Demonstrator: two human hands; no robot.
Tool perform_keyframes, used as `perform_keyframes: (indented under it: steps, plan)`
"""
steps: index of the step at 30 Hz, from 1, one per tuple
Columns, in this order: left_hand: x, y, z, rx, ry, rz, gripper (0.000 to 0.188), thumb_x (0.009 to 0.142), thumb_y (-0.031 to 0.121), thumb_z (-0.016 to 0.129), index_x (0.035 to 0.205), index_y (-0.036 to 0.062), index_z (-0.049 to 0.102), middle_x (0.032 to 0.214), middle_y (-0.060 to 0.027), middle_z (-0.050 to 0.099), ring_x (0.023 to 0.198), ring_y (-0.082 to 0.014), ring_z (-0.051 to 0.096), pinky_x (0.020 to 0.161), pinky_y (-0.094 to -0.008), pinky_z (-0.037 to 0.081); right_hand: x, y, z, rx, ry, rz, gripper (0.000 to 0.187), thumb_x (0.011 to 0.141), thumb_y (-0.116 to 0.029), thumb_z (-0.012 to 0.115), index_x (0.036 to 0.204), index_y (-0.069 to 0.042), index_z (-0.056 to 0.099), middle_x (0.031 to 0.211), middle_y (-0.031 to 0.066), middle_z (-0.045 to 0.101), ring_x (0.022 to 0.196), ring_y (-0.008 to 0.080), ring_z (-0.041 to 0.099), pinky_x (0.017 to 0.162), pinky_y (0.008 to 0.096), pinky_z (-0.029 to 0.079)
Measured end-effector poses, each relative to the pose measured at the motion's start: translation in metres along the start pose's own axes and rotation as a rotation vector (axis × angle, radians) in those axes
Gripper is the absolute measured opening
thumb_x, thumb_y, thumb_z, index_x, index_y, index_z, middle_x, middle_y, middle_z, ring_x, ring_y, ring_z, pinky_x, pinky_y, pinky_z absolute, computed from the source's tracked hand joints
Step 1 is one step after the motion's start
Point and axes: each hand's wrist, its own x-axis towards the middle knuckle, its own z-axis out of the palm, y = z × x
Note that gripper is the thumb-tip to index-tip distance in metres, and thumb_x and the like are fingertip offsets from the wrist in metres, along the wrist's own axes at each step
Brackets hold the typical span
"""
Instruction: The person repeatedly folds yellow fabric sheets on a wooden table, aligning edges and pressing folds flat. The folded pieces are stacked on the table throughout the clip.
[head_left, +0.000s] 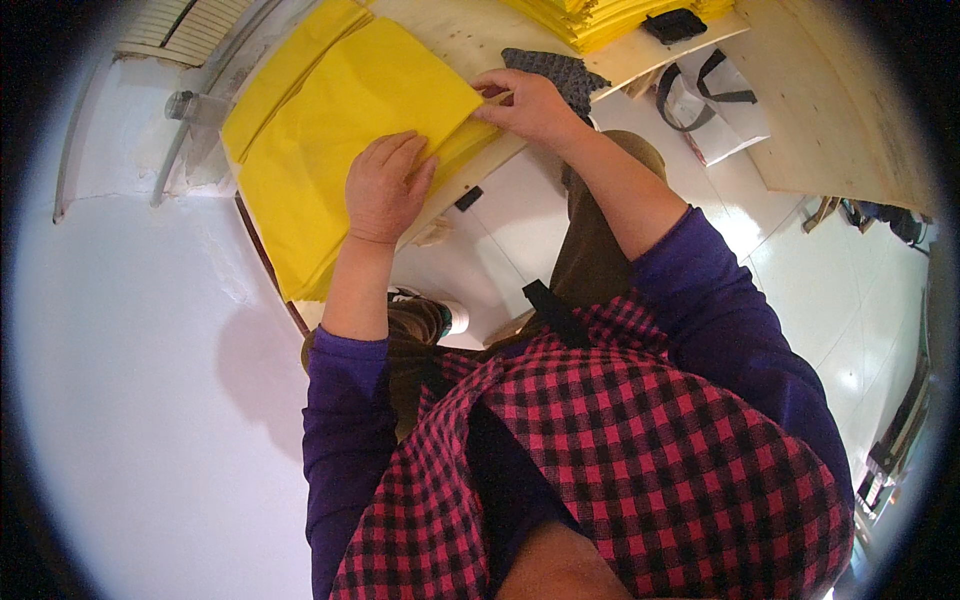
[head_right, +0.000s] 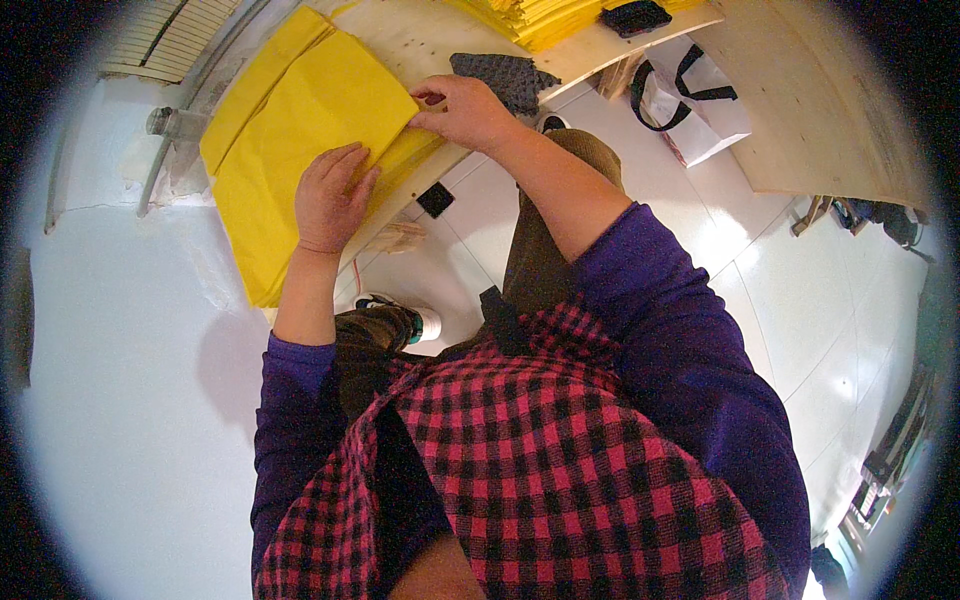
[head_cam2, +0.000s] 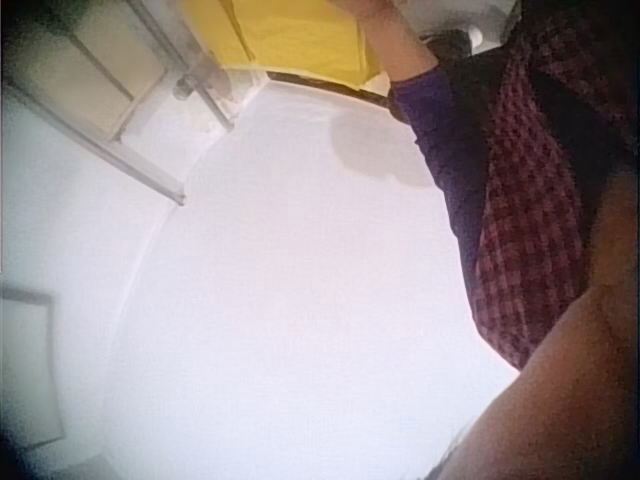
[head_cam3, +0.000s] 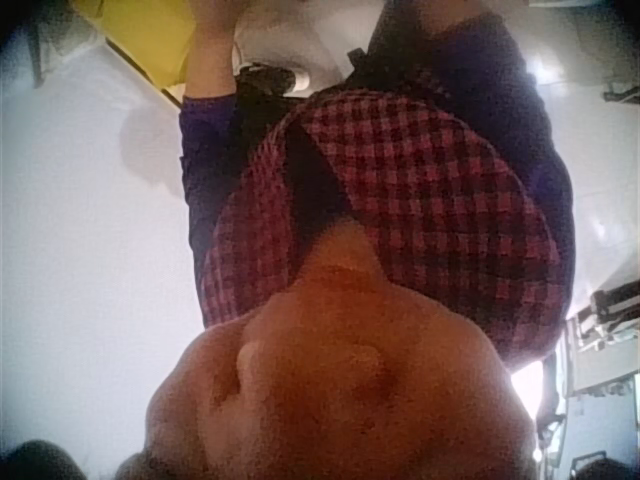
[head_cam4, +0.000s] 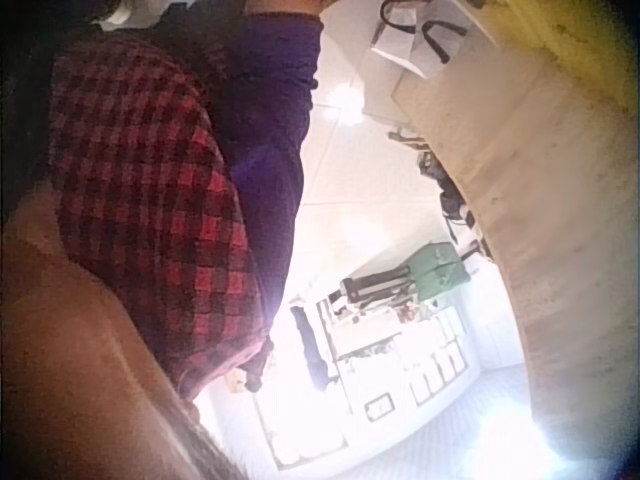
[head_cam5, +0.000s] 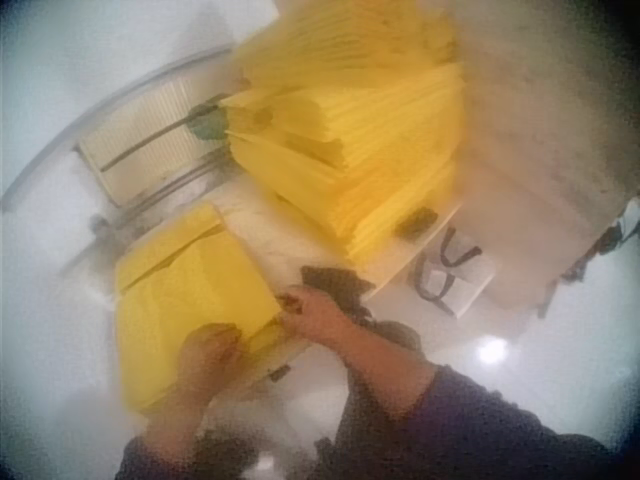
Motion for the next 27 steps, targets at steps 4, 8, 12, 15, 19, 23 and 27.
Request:
perform_keyframes:
  steps: [4, 8, 12, 15, 19, 23, 27]
  plan:
    - [0.0, 0.001, 0.0, 0.009, -0.006, -0.006, 0.022, 0.076, 0.018, 0.069, 0.094, 0.005, 0.066, 0.097, -0.0112, 0.066, 0.089, -0.0293, 0.062, 0.076, -0.0383, 0.05, 0.001, 0.0, 0.002, 0.024, 0.006, 0.002, 0.043, 0.074, -0.027, 0.074, 0.109, -0.004, 0.063, 0.099, 0.0153, 0.065, 0.091, 0.0238, 0.066, 0.08, 0.0334, 0.052]
    - [0.002, 0.001, 0.002, 0.013, 0.019, -0.008, 0.019, 0.077, 0.015, 0.067, 0.092, 0.0051, 0.066, 0.094, -0.0109, 0.066, 0.086, -0.029, 0.062, 0.074, -0.0377, 0.05, 0.001, -0.001, 0.0, 0.054, -0.009, 0.01, 0.045, 0.075, -0.028, 0.074, 0.111, -0.004, 0.063, 0.099, 0.0158, 0.065, 0.089, 0.0241, 0.066, 0.079, 0.0334, 0.052]
    - [0.003, 0.0, 0.003, 0.043, 0.053, -0.004, 0.015, 0.077, 0.012, 0.065, 0.091, 0.0052, 0.066, 0.09, -0.0107, 0.067, 0.081, -0.0292, 0.063, 0.071, -0.0375, 0.051, 0.001, -0.003, 0.0, 0.042, -0.01, 0.077, 0.045, 0.076, -0.03, 0.073, 0.113, -0.005, 0.063, 0.099, 0.0158, 0.066, 0.087, 0.024, 0.066, 0.078, 0.0329, 0.053]
    - [0.004, -0.001, 0.0, 0.06, 0.086, -0.036, 0.013, 0.078, 0.01, 0.065, 0.09, 0.0055, 0.066, 0.087, -0.0109, 0.067, 0.079, -0.0293, 0.063, 0.069, -0.0381, 0.051, 0.0, -0.004, -0.002, 0.045, 0.002, 0.096, 0.044, 0.078, -0.03, 0.071, 0.114, -0.006, 0.062, 0.098, 0.0141, 0.066, 0.086, 0.0217, 0.065, 0.077, 0.0317, 0.052]
    - [0.01, -0.003, -0.008, 0.029, 0.186, -0.098, 0.011, 0.078, 0.009, 0.065, 0.089, 0.0056, 0.066, 0.084, -0.012, 0.067, 0.077, -0.0299, 0.063, 0.068, -0.0379, 0.051, -0.002, -0.003, -0.007, 0.026, 0.021, 0.059, 0.039, 0.081, -0.028, 0.069, 0.113, -0.007, 0.063, 0.095, 0.0101, 0.066, 0.082, 0.0169, 0.064, 0.077, 0.0294, 0.051]
    - [0.013, -0.005, -0.021, -0.013, 0.259, -0.237, 0.01, 0.079, 0.01, 0.064, 0.088, 0.0055, 0.066, 0.082, -0.0135, 0.066, 0.075, -0.0297, 0.064, 0.067, -0.0373, 0.051, -0.001, 0.004, -0.008, -0.02, 0.015, 0.043, 0.037, 0.078, -0.029, 0.07, 0.106, -0.005, 0.065, 0.093, 0.0129, 0.067, 0.084, 0.0211, 0.067, 0.076, 0.0322, 0.053]
    - [0.018, -0.01, -0.032, -0.062, 0.327, -0.328, 0.012, 0.082, 0.012, 0.064, 0.092, 0.0051, 0.066, 0.083, -0.0145, 0.066, 0.077, -0.0274, 0.064, 0.069, -0.038, 0.051, -0.001, 0.013, -0.008, 0.063, -0.019, 0.099, 0.034, 0.078, -0.028, 0.071, 0.104, -0.006, 0.065, 0.091, 0.0127, 0.068, 0.083, 0.0236, 0.067, 0.076, 0.0313, 0.053]
